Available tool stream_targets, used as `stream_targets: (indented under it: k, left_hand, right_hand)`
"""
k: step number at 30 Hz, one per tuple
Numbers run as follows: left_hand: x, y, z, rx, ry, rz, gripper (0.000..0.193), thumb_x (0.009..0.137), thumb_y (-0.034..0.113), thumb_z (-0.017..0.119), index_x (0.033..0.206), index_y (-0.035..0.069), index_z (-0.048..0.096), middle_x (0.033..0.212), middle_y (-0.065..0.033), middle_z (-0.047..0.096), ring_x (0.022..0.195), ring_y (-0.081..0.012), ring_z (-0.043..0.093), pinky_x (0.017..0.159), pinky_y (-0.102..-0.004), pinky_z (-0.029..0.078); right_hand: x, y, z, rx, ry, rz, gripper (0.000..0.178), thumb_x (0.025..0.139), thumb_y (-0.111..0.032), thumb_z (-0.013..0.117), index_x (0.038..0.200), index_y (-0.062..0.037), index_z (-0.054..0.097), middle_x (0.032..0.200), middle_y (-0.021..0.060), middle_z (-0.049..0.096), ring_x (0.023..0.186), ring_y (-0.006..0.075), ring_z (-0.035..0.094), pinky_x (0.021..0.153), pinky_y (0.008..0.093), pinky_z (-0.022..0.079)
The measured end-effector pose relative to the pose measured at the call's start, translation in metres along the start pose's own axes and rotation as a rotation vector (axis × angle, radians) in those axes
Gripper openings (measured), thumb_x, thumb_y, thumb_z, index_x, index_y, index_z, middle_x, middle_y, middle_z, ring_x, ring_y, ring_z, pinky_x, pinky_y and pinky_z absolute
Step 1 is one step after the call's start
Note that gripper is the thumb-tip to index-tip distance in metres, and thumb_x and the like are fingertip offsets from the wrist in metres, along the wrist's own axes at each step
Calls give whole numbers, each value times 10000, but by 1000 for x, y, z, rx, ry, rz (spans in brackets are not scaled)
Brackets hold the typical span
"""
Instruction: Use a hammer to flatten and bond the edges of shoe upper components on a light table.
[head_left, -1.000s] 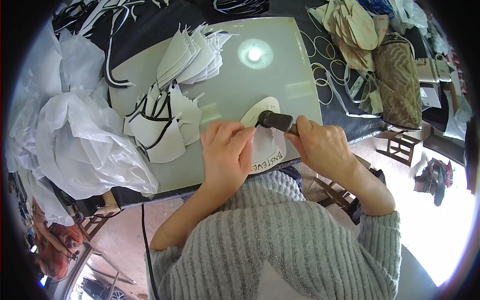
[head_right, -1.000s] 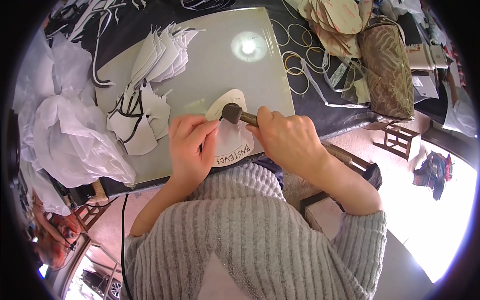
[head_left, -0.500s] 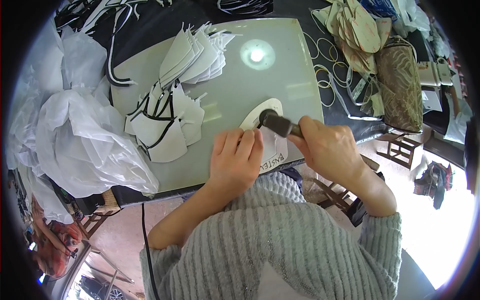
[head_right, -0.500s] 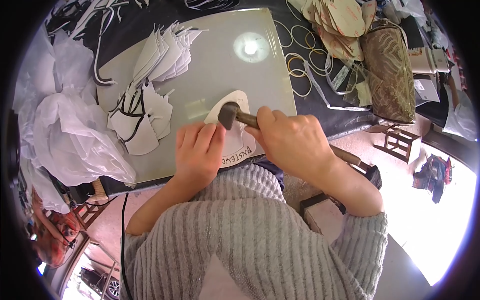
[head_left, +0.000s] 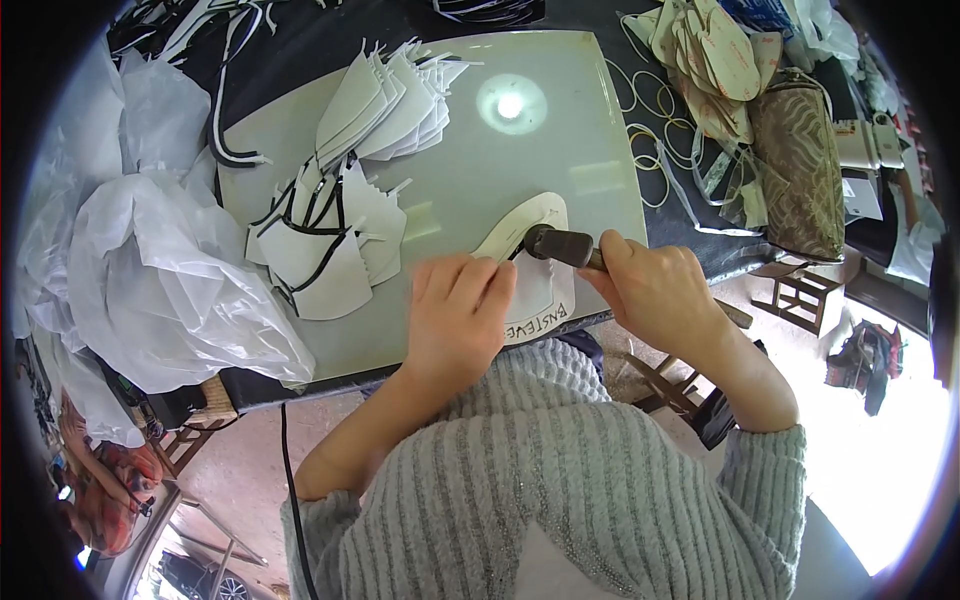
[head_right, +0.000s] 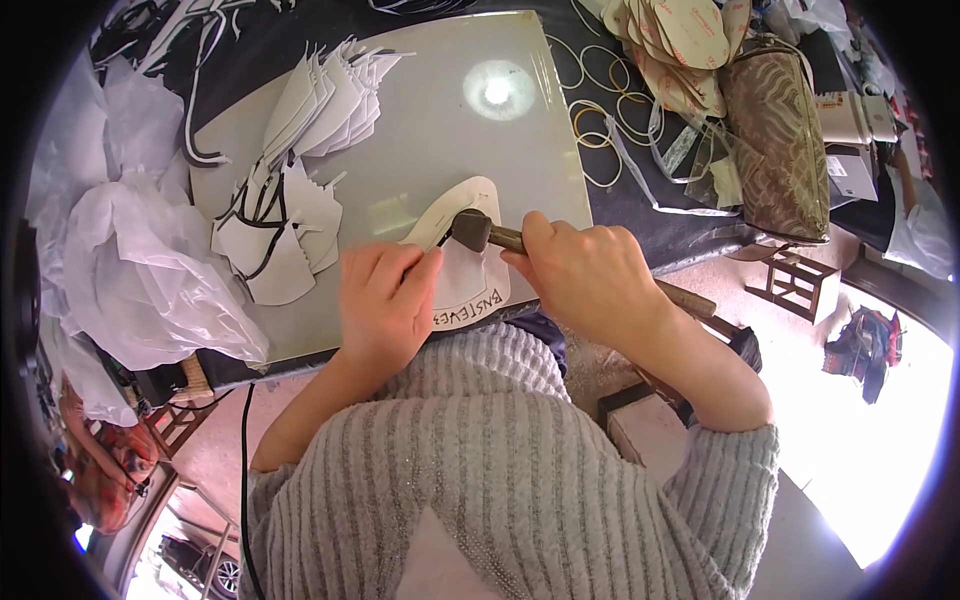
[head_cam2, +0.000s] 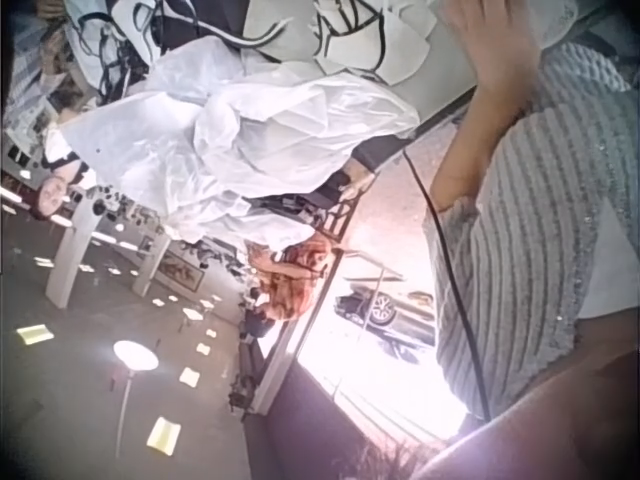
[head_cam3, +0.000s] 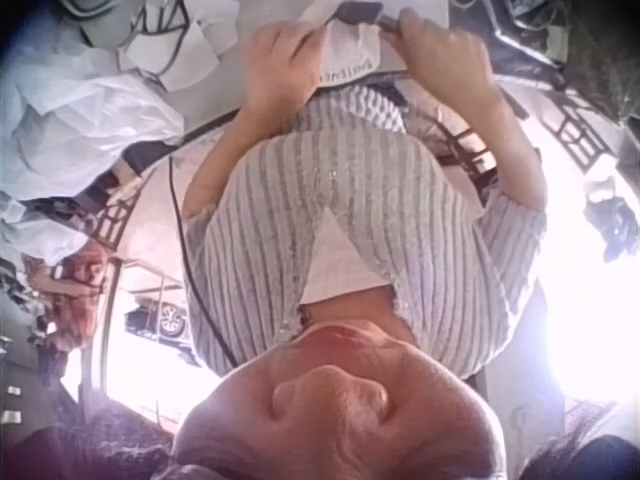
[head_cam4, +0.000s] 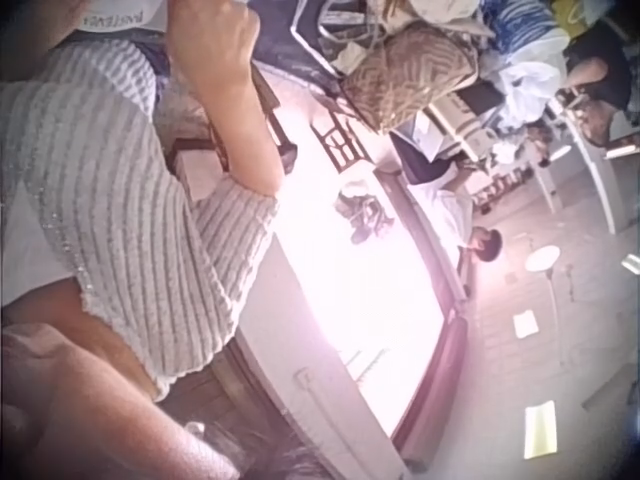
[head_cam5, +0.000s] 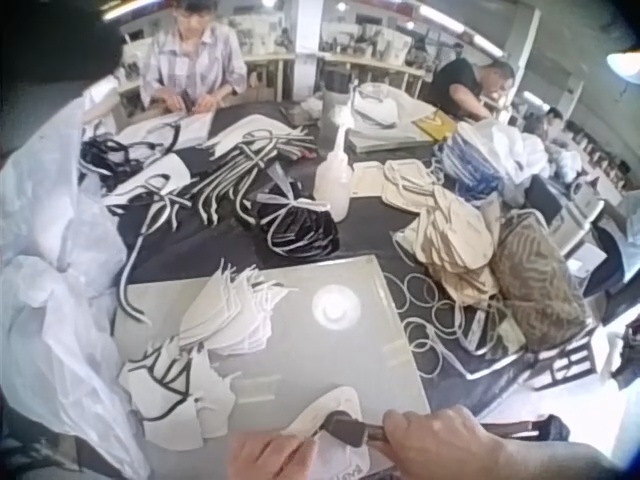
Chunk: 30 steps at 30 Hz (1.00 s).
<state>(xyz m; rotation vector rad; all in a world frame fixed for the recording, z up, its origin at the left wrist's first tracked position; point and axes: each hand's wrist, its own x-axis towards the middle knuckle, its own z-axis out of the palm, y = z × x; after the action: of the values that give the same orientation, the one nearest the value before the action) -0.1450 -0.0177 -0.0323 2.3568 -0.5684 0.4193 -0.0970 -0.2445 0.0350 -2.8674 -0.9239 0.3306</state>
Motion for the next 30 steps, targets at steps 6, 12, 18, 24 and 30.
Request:
stream_targets:
  k: [6,12,18,24,30]
  left_hand:
    - [-2,1,2,108,-27,66,257,748,-9,696,1004,10,683,936,-49,613,851,-240,578,757,-371,441]
    - [0,-2,3,-109,11,-103,376,652,35,664,1027,27,670,971,-56,589,884,-248,574,767,-398,435]
    - [-1,1,2,115,-7,82,344,674,-18,695,1018,5,697,945,-47,591,858,-235,569,726,-362,435]
    - [-2,2,3,124,-35,126,364,701,75,629,1044,-45,654,991,-90,575,908,-254,568,761,-391,460]
    - [-3,2,4,127,-18,123,337,738,72,632,1051,-52,648,984,-98,572,903,-263,569,769,-394,468]
  right_hand:
    - [6,-6,-21,79,47,-19,341,965,-330,606,825,-46,480,602,88,577,467,272,591,416,366,451]
    - [3,-1,-3,52,-5,47,324,959,-308,618,825,-44,485,610,97,579,471,283,591,419,377,453]
    - [3,-1,-3,50,12,54,322,952,-307,628,832,-45,484,607,91,571,473,283,594,423,384,459]
    - [0,-13,-3,125,67,-24,326,948,-311,634,829,-48,482,625,89,548,471,264,586,413,367,451]
    - [-1,-10,-4,190,156,-15,323,941,-297,645,824,-49,475,647,80,553,477,259,587,416,370,451]
